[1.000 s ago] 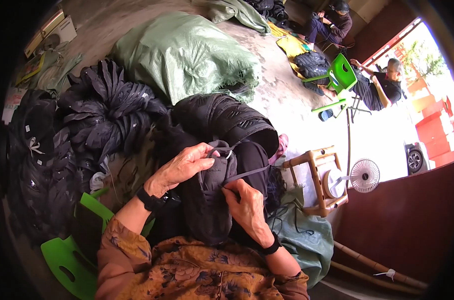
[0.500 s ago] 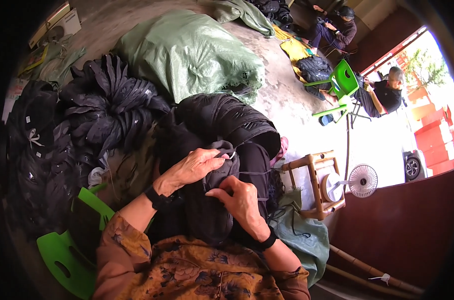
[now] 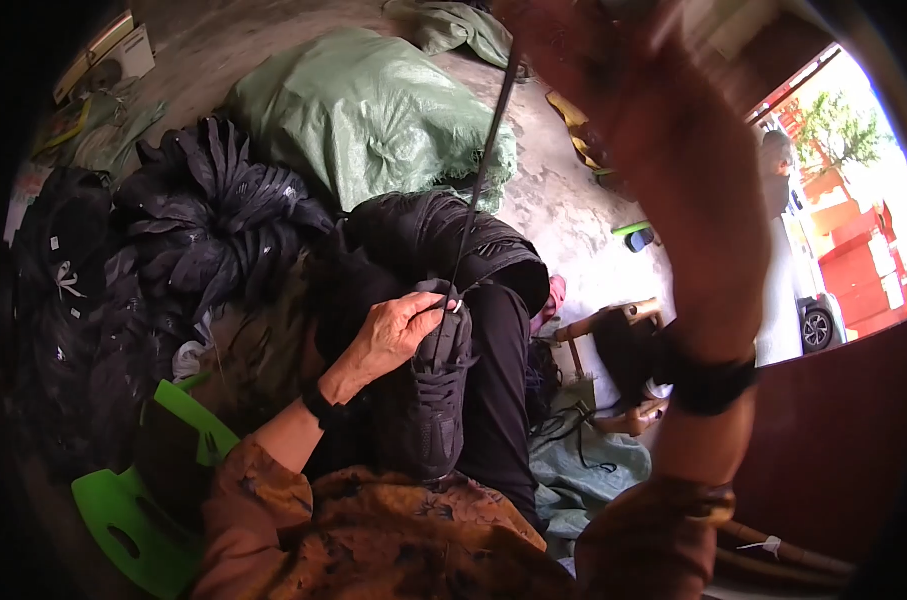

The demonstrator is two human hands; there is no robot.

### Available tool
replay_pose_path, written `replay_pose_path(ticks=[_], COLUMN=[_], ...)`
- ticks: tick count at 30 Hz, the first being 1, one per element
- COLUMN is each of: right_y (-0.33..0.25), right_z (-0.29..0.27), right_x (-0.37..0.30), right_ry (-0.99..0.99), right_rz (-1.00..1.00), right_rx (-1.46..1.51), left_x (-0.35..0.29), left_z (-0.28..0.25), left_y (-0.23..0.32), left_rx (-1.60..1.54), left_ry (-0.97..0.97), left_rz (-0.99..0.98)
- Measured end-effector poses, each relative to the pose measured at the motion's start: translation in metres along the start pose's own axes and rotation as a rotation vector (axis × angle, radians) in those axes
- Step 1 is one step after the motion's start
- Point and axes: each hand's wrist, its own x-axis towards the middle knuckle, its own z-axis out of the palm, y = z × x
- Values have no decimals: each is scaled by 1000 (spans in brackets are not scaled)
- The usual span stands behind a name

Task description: The person is threading laces through the eyelets of a black shoe.

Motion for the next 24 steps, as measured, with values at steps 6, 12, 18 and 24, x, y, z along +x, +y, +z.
replay_pose_path(ticks=[6, 12, 18, 24], right_y=[-17, -44, -141, -180], right_z=[-1, -9, -46, -79], right_x=[14, 34, -44, -63], right_ry=[-152, -302, -413, -116], right_rz=[215, 404, 373, 148], right_rx=[1194, 2375, 2619, 2106], left_x=[-5, -10, -15, -32], left_z=[3, -3, -45, -93], left_y=[1, -5, 19, 36], left_rx=[180, -30, -740, -1051], left_ry=[96, 105, -22, 24], left_rz=[146, 69, -297, -401])
